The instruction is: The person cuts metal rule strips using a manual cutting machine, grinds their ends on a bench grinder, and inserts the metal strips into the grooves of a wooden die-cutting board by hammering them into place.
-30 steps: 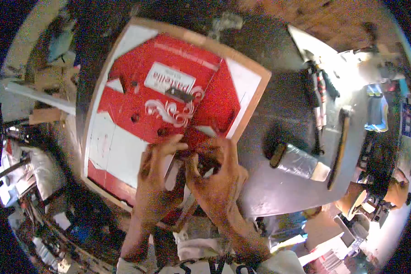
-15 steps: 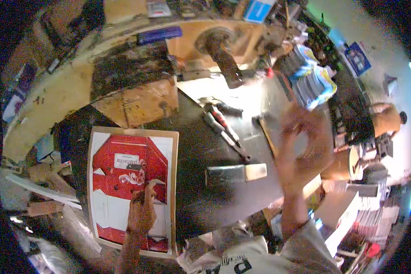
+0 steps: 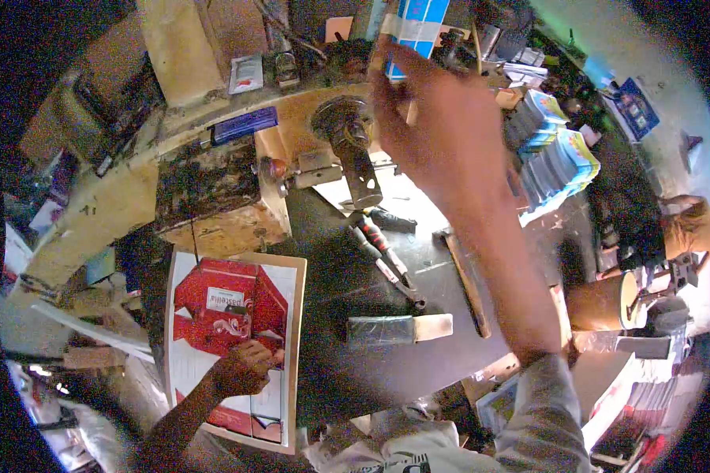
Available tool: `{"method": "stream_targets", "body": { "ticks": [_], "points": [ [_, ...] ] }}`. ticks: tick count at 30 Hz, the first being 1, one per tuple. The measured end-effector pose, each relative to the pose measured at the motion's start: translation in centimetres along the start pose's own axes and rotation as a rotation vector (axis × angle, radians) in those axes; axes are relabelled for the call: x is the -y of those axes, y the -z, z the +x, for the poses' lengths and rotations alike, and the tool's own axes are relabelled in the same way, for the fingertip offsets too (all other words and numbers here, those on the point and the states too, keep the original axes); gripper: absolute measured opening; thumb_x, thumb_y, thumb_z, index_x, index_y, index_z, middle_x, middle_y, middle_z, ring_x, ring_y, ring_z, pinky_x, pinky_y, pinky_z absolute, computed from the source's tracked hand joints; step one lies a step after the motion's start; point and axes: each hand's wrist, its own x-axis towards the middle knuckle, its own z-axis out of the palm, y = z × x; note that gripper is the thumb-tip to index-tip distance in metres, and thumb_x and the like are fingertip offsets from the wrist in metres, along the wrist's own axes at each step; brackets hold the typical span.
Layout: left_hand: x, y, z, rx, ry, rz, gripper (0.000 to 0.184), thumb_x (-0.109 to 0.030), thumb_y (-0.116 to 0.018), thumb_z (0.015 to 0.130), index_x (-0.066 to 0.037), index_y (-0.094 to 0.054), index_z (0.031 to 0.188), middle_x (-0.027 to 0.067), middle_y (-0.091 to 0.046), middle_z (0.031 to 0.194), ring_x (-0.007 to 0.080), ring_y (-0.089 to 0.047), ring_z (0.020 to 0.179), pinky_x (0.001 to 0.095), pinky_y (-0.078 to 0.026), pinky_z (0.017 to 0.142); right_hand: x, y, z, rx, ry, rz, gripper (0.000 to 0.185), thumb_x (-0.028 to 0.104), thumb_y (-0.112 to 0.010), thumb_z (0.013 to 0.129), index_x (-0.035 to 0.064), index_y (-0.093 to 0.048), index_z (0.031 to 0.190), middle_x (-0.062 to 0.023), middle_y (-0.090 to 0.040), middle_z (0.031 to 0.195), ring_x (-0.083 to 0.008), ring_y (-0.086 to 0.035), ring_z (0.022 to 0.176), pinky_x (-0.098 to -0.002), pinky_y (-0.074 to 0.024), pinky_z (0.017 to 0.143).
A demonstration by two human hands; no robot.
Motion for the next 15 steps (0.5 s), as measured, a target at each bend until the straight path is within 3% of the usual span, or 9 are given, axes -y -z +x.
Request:
{"method": "stream_targets", "body": {
  "ticks": [2,3,5,8,9,10,11,12,15],
  "points": [
    [0.4,0.9,0.4,0.033,-0.073,0.031,0.053,-0.015,-0.069,0.071,0.002,-0.057,0.120,0.0091,-0.060,0.084,0.0250,-0.062,0.082,0.0372,-0.050,0.082,0.0,-2.4,3.1,0.124,0.102,-0.285,0.030,0.023,-0.072,0.085,0.0048,-0.071,0.109,-0.0136,-0.073,0.089,-0.0285,-0.072,0.071,-0.0388,-0.0575,0.065],
    [0.7,0.8,0.3,0.035,-0.069,0.008,0.053,-0.015,-0.069,0.070,0.002,-0.058,0.119,0.0087,-0.060,0.082,0.0246,-0.062,0.080,0.0368,-0.051,0.079,0.3,-2.7,3.9,0.151,0.078,-0.261,0.030,0.023,-0.072,0.085,0.0048,-0.071,0.109,-0.0136,-0.073,0.089,-0.0285,-0.072,0.071,-0.0388,-0.0575,0.065],
    [0.5,2.0,0.9,0.079,-0.080,-0.011,0.052,-0.011,-0.069,0.070,0.002,-0.057,0.119,0.0077,-0.058,0.078,0.0252,-0.062,0.077,0.0367,-0.052,0.075,0.7,-2.6,4.9,0.261,0.211,-0.373,0.011,0.005,-0.064,0.078,-0.0057,-0.066,0.078,-0.0244,-0.067,0.072,-0.0354,-0.071,0.070,-0.0404,-0.0586,0.059],
    [0.8,2.2,1.5,0.058,0.013,-0.104,0.051,-0.006,-0.068,0.070,0.003,-0.056,0.119,0.0087,-0.058,0.078,0.0291,-0.063,0.079,0.0410,-0.052,0.076,-0.2,-3.5,3.7,0.145,0.347,-0.453,0.010,0.008,-0.061,0.082,-0.0015,-0.063,0.082,-0.0192,-0.065,0.077,-0.0298,-0.067,0.073,-0.0380,-0.0552,0.062],
    [0.8,2.8,1.7,0.079,0.092,-0.179,0.054,-0.005,-0.068,0.072,0.003,-0.053,0.123,0.0144,-0.063,0.087,0.0338,-0.064,0.084,0.0445,-0.053,0.080,-0.2,-2.6,2.5,0.109,0.324,-0.357,0.011,0.009,-0.062,0.082,-0.0016,-0.063,0.083,-0.0187,-0.065,0.079,-0.0291,-0.067,0.074,-0.0378,-0.0553,0.063],
    [1.3,2.0,1.3,-0.082,0.123,-0.152,0.053,-0.008,-0.068,0.075,0.002,-0.054,0.125,0.0207,-0.066,0.101,0.0367,-0.065,0.090,0.0466,-0.052,0.084,-0.1,-1.5,0.9,0.082,0.278,-0.229,0.012,0.010,-0.063,0.083,-0.0018,-0.064,0.085,-0.0183,-0.065,0.082,-0.0285,-0.067,0.074,-0.0376,-0.0555,0.064],
    [0.6,3.6,1.2,-0.080,0.211,-0.038,0.048,-0.009,-0.066,0.078,0.000,-0.055,0.124,0.0225,-0.064,0.113,0.0367,-0.065,0.094,0.0464,-0.052,0.085,0.0,-0.2,-0.7,0.092,0.225,-0.119,0.013,0.010,-0.064,0.083,-0.0019,-0.064,0.086,-0.0178,-0.065,0.084,-0.0278,-0.067,0.075,-0.0374,-0.0557,0.065],
    [1.4,2.4,-0.1,-0.286,0.306,0.038,0.040,-0.007,-0.064,0.080,-0.002,-0.058,0.119,0.0198,-0.065,0.111,0.0353,-0.064,0.096,0.0458,-0.052,0.086,0.0,1.4,-2.7,0.108,0.143,-0.008,0.014,0.011,-0.065,0.083,-0.0021,-0.065,0.088,-0.0173,-0.065,0.086,-0.0272,-0.067,0.075,-0.0371,-0.0559,0.066],
    [0.1,7.3,-0.5,-0.720,0.531,-0.218,0.032,0.004,-0.062,0.082,-0.002,-0.062,0.113,0.0145,-0.068,0.097,0.0282,-0.068,0.082,0.0360,-0.054,0.073,-0.8,8.1,-8.8,0.235,-0.187,0.173,0.017,0.013,-0.068,0.085,-0.0025,-0.066,0.092,-0.0159,-0.065,0.092,-0.0253,-0.067,0.077,-0.0365,-0.0564,0.069]
  ]
}}
